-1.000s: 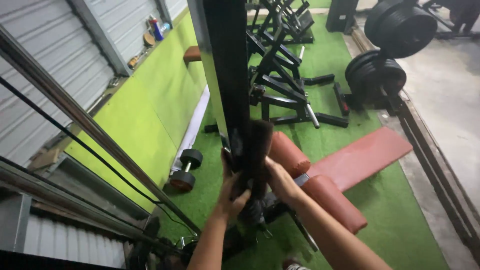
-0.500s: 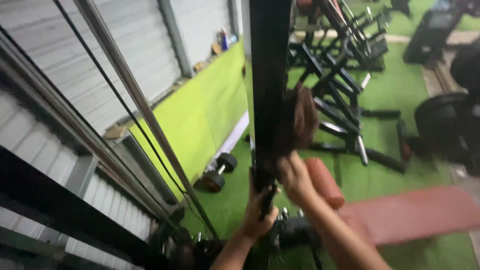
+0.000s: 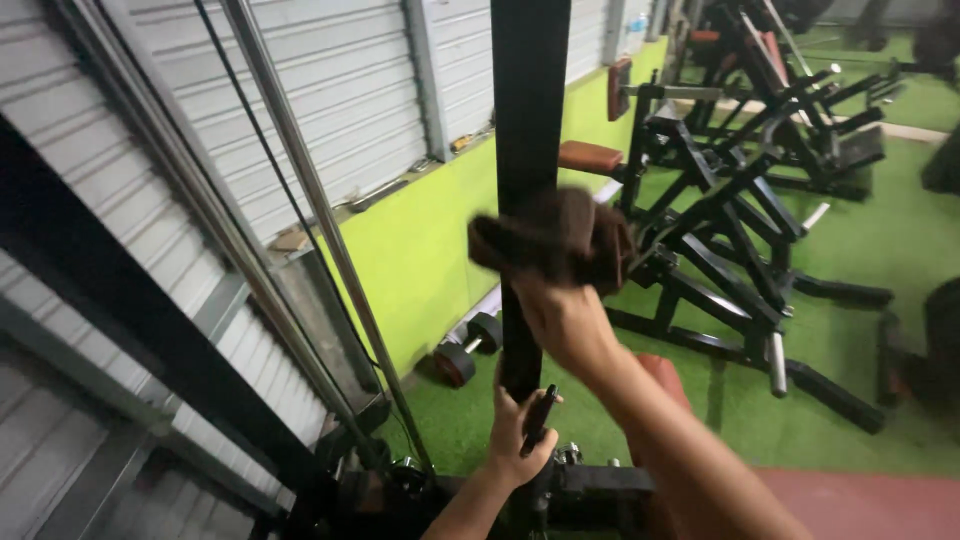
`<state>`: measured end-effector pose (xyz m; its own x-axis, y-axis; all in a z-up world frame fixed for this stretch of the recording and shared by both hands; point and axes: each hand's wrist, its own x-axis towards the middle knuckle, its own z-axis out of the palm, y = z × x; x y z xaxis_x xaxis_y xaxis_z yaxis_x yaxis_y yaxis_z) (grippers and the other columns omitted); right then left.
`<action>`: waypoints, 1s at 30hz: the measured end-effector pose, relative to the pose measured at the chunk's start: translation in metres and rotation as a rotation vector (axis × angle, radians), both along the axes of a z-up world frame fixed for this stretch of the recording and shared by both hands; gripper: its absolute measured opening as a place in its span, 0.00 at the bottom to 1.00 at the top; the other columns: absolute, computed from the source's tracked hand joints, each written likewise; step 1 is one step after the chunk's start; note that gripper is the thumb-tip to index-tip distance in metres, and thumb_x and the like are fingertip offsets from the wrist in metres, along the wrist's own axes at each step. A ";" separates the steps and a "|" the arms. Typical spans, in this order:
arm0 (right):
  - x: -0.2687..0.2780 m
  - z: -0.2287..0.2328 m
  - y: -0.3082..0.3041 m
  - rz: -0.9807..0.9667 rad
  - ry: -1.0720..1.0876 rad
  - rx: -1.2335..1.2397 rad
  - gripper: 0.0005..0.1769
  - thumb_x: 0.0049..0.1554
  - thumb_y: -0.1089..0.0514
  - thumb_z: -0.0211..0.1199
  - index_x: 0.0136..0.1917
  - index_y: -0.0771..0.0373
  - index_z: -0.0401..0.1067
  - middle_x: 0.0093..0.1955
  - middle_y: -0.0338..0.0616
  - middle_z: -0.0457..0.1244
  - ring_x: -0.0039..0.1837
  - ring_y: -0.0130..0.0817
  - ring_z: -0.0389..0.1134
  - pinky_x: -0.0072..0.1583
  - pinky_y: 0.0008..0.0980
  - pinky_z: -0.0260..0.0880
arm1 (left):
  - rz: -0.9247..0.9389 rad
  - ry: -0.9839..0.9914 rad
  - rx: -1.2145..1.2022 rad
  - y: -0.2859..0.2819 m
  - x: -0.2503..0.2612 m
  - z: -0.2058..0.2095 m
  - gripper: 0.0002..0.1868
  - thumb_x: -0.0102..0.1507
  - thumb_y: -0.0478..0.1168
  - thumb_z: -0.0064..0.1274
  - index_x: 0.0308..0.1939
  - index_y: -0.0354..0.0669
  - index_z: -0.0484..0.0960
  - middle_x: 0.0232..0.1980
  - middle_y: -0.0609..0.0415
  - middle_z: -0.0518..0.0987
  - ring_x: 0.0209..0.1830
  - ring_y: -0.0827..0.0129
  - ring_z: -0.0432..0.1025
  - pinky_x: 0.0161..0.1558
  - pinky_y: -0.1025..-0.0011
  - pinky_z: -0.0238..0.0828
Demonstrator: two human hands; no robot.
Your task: Using a spray bottle and cloth to wipe down a gym bench and a cable machine.
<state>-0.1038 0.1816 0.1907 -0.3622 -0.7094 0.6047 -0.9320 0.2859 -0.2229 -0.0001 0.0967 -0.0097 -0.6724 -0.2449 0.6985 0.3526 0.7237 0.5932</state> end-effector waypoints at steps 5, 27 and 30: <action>-0.013 0.062 -0.008 0.216 0.094 -0.446 0.16 0.60 0.61 0.63 0.62 0.60 0.72 0.53 0.63 0.64 0.56 0.61 0.65 0.58 0.50 0.66 | 0.094 -0.004 -0.021 0.008 -0.011 -0.019 0.32 0.47 0.31 0.59 0.56 0.51 0.79 0.74 0.23 0.51 0.70 0.29 0.57 0.67 0.48 0.59; -0.023 -0.116 -0.024 0.338 -0.638 -0.593 0.53 0.63 0.46 0.59 0.85 0.68 0.30 0.89 0.63 0.34 0.89 0.49 0.33 0.82 0.41 0.34 | 0.211 -0.058 -0.105 0.015 -0.023 -0.041 0.42 0.45 0.36 0.61 0.67 0.46 0.73 0.70 0.42 0.68 0.71 0.40 0.58 0.69 0.48 0.54; 0.010 -0.118 0.002 0.283 -0.524 -0.447 0.60 0.58 0.48 0.65 0.81 0.73 0.25 0.82 0.70 0.37 0.84 0.58 0.35 0.78 0.45 0.35 | 0.220 0.010 -0.086 0.017 -0.024 -0.030 0.45 0.46 0.35 0.62 0.69 0.45 0.68 0.71 0.38 0.64 0.71 0.37 0.57 0.68 0.47 0.55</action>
